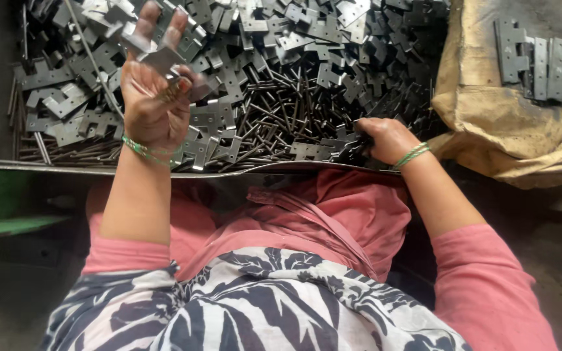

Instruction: The person sits on the floor and repeatedly picks metal hinge plates and pins from a tray, inserts the pins into the plates to assemble hinges, and places the finished hinges into a sack. The person handles the components by hand without using tools.

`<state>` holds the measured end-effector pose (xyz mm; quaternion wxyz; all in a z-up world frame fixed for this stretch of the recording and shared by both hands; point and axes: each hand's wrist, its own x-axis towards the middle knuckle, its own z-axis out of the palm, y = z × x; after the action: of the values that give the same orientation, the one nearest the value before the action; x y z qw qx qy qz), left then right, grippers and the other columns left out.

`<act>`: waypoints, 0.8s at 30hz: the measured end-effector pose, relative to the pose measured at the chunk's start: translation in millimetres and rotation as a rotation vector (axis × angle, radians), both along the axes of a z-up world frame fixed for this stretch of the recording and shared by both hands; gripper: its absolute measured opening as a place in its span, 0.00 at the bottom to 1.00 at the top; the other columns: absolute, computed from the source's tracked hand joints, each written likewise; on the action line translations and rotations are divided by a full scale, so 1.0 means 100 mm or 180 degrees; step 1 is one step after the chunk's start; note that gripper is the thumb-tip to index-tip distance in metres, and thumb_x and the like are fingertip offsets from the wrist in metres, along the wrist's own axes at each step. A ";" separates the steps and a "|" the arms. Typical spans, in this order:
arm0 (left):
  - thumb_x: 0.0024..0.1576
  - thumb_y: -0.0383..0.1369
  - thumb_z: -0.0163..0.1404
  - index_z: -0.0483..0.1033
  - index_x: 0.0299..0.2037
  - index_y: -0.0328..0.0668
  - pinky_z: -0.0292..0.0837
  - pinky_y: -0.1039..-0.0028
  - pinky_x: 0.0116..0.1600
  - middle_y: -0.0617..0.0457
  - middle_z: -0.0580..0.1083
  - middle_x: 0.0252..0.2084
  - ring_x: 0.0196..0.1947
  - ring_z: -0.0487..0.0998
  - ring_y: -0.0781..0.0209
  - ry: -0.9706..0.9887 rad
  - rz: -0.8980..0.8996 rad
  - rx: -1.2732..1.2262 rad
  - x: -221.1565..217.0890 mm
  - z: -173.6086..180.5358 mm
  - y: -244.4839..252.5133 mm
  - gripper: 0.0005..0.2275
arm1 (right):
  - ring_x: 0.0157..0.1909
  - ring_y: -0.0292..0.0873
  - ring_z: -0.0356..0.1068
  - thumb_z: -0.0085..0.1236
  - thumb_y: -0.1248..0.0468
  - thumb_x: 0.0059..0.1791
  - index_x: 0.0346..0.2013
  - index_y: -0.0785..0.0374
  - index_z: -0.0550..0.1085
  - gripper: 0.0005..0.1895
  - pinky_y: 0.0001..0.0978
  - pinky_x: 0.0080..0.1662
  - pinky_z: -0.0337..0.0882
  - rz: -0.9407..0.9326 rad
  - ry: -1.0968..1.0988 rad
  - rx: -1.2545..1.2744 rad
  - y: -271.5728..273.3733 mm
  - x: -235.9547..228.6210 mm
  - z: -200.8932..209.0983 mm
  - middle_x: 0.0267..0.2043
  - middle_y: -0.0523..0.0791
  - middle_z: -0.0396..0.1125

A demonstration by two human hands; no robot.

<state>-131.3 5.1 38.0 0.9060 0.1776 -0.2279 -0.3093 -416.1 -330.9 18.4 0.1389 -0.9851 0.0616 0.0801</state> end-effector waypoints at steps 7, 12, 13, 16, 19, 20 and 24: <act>0.50 0.13 0.41 0.75 0.54 0.31 0.83 0.67 0.57 0.44 0.79 0.49 0.51 0.82 0.51 -0.0634 0.0276 0.2186 -0.04 -0.32 -0.43 0.21 | 0.45 0.52 0.78 0.66 0.76 0.43 0.44 0.66 0.72 0.17 0.41 0.46 0.77 -0.0268 -0.1217 0.0674 0.12 0.18 0.60 0.42 0.50 0.73; 0.52 0.41 0.62 0.76 0.41 0.34 0.77 0.56 0.45 0.35 0.78 0.38 0.41 0.80 0.39 -0.4252 0.0599 0.5465 -0.44 -0.95 -0.79 0.17 | 0.54 0.55 0.75 0.59 0.81 0.34 0.42 0.65 0.75 0.23 0.45 0.52 0.74 0.0664 -0.1582 -0.0333 0.33 0.36 0.65 0.54 0.50 0.73; 0.52 0.36 0.60 0.76 0.41 0.36 0.77 0.56 0.45 0.38 0.79 0.38 0.41 0.81 0.41 -0.4497 0.0787 0.5488 -0.51 -1.07 -0.82 0.13 | 0.55 0.55 0.75 0.60 0.80 0.35 0.43 0.65 0.76 0.23 0.45 0.53 0.74 0.0565 -0.1425 -0.0380 0.33 0.35 0.60 0.55 0.49 0.72; 0.52 0.27 0.56 0.76 0.41 0.39 0.78 0.58 0.44 0.42 0.79 0.39 0.41 0.82 0.45 -0.4960 0.1188 0.5455 -0.65 -1.31 -0.84 0.07 | 0.55 0.55 0.73 0.63 0.77 0.39 0.47 0.64 0.77 0.22 0.43 0.53 0.75 0.0082 -0.0953 -0.0226 0.29 0.24 0.33 0.58 0.49 0.70; 0.47 0.27 0.56 0.75 0.40 0.38 0.77 0.58 0.44 0.41 0.79 0.38 0.40 0.82 0.45 -0.4848 0.1213 0.5319 -0.62 -1.33 -0.82 0.10 | 0.52 0.55 0.73 0.66 0.70 0.43 0.50 0.63 0.77 0.19 0.41 0.51 0.76 -0.0471 -0.0737 0.0232 0.22 0.14 0.12 0.59 0.51 0.69; 0.42 0.28 0.57 0.75 0.38 0.37 0.77 0.58 0.44 0.41 0.79 0.38 0.40 0.81 0.45 -0.4805 0.1162 0.5276 -0.62 -1.31 -0.82 0.13 | 0.52 0.55 0.73 0.68 0.67 0.45 0.50 0.63 0.77 0.19 0.42 0.51 0.75 -0.0494 -0.0818 0.0209 0.24 0.15 0.06 0.57 0.50 0.70; 0.50 0.25 0.55 0.75 0.40 0.38 0.76 0.59 0.47 0.42 0.79 0.39 0.42 0.81 0.47 -0.5114 0.1275 0.5433 -0.64 -1.22 -0.85 0.09 | 0.49 0.56 0.73 0.69 0.56 0.48 0.51 0.61 0.78 0.20 0.44 0.51 0.74 -0.0920 -0.0638 0.0104 0.46 0.44 -0.22 0.52 0.51 0.71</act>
<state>-194.9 -80.2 -83.9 0.1248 0.8992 -0.4192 -0.0140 -372.2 -284.9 -3.3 0.1705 -0.9667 0.1872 -0.0382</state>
